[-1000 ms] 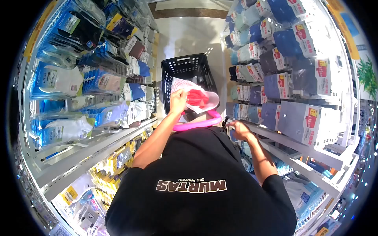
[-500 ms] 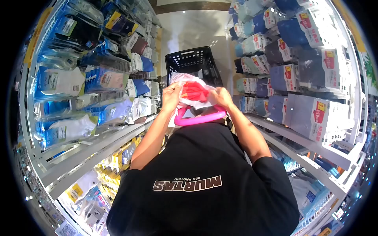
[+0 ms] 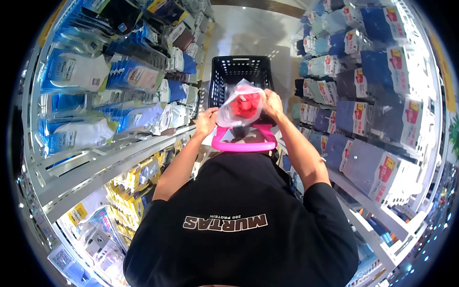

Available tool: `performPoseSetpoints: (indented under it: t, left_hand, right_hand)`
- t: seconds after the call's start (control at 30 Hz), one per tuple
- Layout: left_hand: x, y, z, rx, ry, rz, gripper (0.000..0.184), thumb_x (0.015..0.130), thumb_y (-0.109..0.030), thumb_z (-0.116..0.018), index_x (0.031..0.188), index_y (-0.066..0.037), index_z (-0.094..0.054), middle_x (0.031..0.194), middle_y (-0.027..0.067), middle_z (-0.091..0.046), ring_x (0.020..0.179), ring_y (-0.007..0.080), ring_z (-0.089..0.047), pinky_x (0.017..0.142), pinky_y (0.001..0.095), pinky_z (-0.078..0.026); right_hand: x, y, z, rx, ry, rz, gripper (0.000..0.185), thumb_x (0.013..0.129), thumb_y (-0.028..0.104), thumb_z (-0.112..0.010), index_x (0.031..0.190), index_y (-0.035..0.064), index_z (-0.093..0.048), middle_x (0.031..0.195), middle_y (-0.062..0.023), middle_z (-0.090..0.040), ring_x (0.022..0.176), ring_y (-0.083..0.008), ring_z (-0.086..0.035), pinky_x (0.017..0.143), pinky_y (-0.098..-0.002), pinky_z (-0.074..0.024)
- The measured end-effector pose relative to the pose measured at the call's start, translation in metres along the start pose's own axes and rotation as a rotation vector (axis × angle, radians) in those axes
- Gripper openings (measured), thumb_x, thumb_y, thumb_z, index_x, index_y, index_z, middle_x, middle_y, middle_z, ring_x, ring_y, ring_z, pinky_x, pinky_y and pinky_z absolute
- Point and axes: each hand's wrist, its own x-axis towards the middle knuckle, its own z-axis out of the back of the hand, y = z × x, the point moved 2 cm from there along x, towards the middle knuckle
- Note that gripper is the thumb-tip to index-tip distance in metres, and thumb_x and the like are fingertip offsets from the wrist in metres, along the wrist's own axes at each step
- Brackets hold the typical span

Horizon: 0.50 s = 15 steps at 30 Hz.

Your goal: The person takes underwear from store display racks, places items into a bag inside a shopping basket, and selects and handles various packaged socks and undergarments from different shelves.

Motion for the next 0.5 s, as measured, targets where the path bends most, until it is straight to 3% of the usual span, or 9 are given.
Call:
performPoseSetpoints:
  t: [0.1, 0.2, 0.27, 0.33, 0.4, 0.43, 0.47, 0.5]
  left_hand:
    - [-0.019, 0.016, 0.001, -0.109, 0.068, -0.016, 0.033, 0.098, -0.023, -0.062, 0.122, 0.0, -0.064, 0.075, 0.0045, -0.066, 0.064, 0.0097, -0.061, 0.057, 0.0257, -0.049]
    - [-0.066, -0.027, 0.022, -0.077, 0.114, -0.081, 0.034, 0.097, -0.023, -0.063, 0.12, 0.001, -0.064, 0.078, 0.0039, -0.067, 0.069, 0.009, -0.062, 0.061, 0.0253, -0.05]
    - [-0.099, -0.065, 0.035, -0.045, 0.104, 0.045, 0.031, 0.094, -0.022, -0.066, 0.115, 0.001, -0.067, 0.084, 0.0115, -0.07, 0.075, 0.0162, -0.066, 0.072, 0.0306, -0.052]
    - [-0.123, -0.08, 0.033, -0.002, 0.01, -0.102, 0.031, 0.092, -0.021, -0.068, 0.113, 0.001, -0.068, 0.09, 0.0131, -0.071, 0.08, 0.0203, -0.067, 0.074, 0.0324, -0.053]
    - [-0.138, -0.093, 0.026, 0.045, 0.004, -0.216, 0.031, 0.09, -0.023, -0.071, 0.111, 0.0, -0.069, 0.097, 0.0147, -0.071, 0.087, 0.0251, -0.068, 0.077, 0.0342, -0.054]
    - [-0.142, -0.105, 0.022, 0.095, 0.046, -0.144, 0.029, 0.087, -0.021, -0.074, 0.106, 0.0, -0.07, 0.103, 0.0153, -0.07, 0.098, 0.0282, -0.066, 0.088, 0.0387, -0.05]
    - [-0.142, -0.107, 0.018, 0.235, -0.005, -0.303, 0.026, 0.086, -0.021, -0.074, 0.102, -0.001, -0.071, 0.101, 0.0143, -0.07, 0.095, 0.0298, -0.066, 0.088, 0.0408, -0.048]
    - [-0.139, -0.105, 0.012, 0.259, -0.013, -0.3, 0.025, 0.085, -0.021, -0.074, 0.101, -0.002, -0.071, 0.1, 0.0136, -0.07, 0.094, 0.0292, -0.065, 0.087, 0.0404, -0.047]
  right_hand:
    - [0.024, -0.016, -0.01, -0.156, 0.093, 0.046, 0.035, 0.096, 0.034, -0.054, 0.09, 0.0007, -0.061, 0.086, -0.0267, -0.064, 0.087, -0.047, -0.062, 0.075, -0.051, -0.0481]
    - [0.042, -0.044, -0.04, -0.268, 0.136, 0.237, 0.03, 0.095, 0.033, -0.052, 0.099, 0.0081, -0.068, 0.092, -0.0234, -0.069, 0.089, -0.0452, -0.066, 0.08, -0.0539, -0.0519]
    - [0.056, -0.071, -0.07, -0.432, 0.231, 0.222, 0.029, 0.095, 0.032, -0.052, 0.102, 0.0093, -0.068, 0.096, -0.0214, -0.07, 0.093, -0.0426, -0.067, 0.084, -0.0512, -0.0532]
    - [0.074, -0.087, -0.096, -0.548, 0.377, 0.092, 0.03, 0.095, 0.034, -0.052, 0.106, 0.0111, -0.069, 0.108, -0.0169, -0.07, 0.104, -0.0385, -0.066, 0.091, -0.0464, -0.0523]
    - [0.084, -0.09, -0.113, -0.521, 0.412, 0.055, 0.029, 0.095, 0.03, -0.052, 0.111, 0.0125, -0.068, 0.109, -0.0171, -0.069, 0.107, -0.0372, -0.065, 0.092, -0.0462, -0.0525]
    - [0.096, -0.12, -0.136, -0.478, 0.382, 0.026, 0.029, 0.096, 0.029, -0.052, 0.114, 0.0139, -0.068, 0.112, -0.0166, -0.069, 0.11, -0.0338, -0.065, 0.09, -0.0441, -0.0544]
    - [0.11, -0.16, -0.168, -0.667, 0.395, 0.192, 0.029, 0.095, 0.028, -0.052, 0.111, 0.0111, -0.069, 0.108, -0.0156, -0.07, 0.104, -0.0316, -0.066, 0.088, -0.0429, -0.0546]
    - [0.123, -0.2, -0.201, -0.852, 0.404, 0.359, 0.029, 0.094, 0.027, -0.053, 0.109, 0.0084, -0.069, 0.105, -0.0145, -0.071, 0.098, -0.0294, -0.068, 0.086, -0.0416, -0.0549]
